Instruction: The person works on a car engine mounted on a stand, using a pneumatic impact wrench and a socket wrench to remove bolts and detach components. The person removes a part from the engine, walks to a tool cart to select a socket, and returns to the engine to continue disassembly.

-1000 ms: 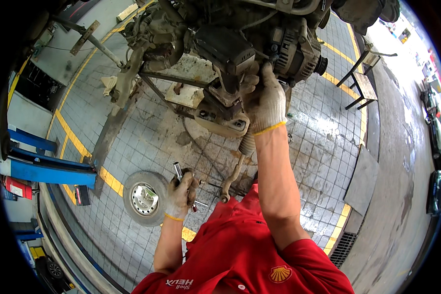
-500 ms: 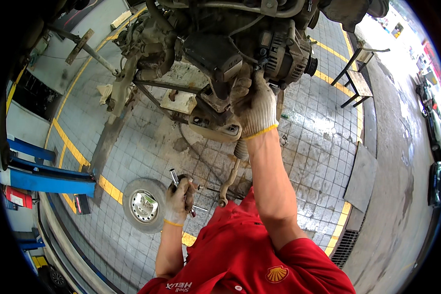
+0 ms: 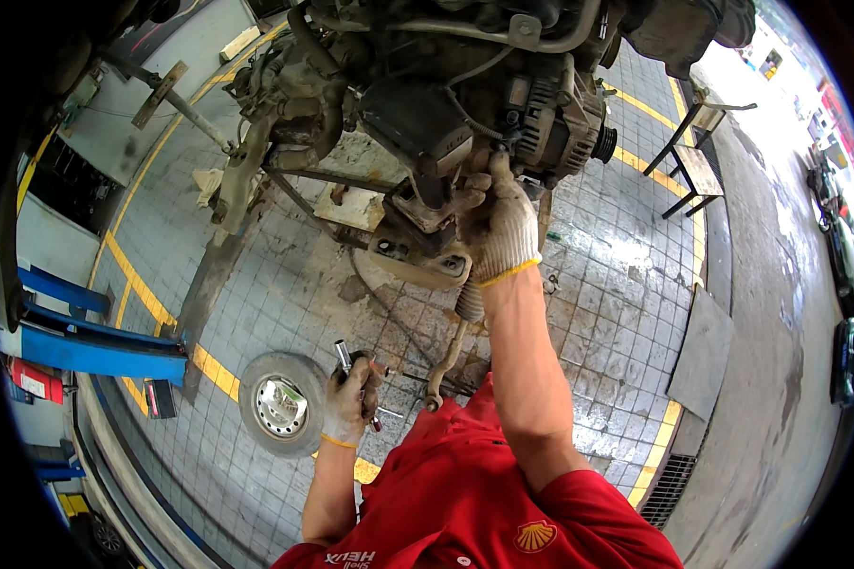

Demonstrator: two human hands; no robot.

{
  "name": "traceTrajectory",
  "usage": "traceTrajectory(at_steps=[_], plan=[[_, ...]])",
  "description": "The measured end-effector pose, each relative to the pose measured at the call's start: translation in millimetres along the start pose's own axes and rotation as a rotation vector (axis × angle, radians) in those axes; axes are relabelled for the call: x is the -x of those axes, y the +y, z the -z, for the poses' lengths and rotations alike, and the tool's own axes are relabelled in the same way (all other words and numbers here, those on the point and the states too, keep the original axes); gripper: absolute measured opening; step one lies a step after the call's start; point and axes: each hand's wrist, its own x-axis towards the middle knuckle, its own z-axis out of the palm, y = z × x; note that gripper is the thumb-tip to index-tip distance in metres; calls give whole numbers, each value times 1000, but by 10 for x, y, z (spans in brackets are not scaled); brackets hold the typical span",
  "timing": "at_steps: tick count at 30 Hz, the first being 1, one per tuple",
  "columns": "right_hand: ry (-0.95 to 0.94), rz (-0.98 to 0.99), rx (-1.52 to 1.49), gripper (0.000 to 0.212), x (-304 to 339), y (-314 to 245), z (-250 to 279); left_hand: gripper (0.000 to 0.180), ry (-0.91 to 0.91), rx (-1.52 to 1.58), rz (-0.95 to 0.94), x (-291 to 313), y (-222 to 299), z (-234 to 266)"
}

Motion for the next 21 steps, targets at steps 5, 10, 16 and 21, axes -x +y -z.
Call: traceTrajectory(at_steps=[5, 10, 16, 21], plan=[[74, -8, -1, 18, 54, 19, -47, 24, -23, -26, 11, -86, -40, -44], [147, 20, 44, 19, 88, 30, -129, 22, -54, -24, 41, -104, 11, -169], [120, -14, 7, 20, 128, 22, -133, 23, -8, -50, 22, -94, -4, -247], [37, -39, -96, 23, 118, 39, -108, 25, -51, -66, 15, -88, 38, -222]])
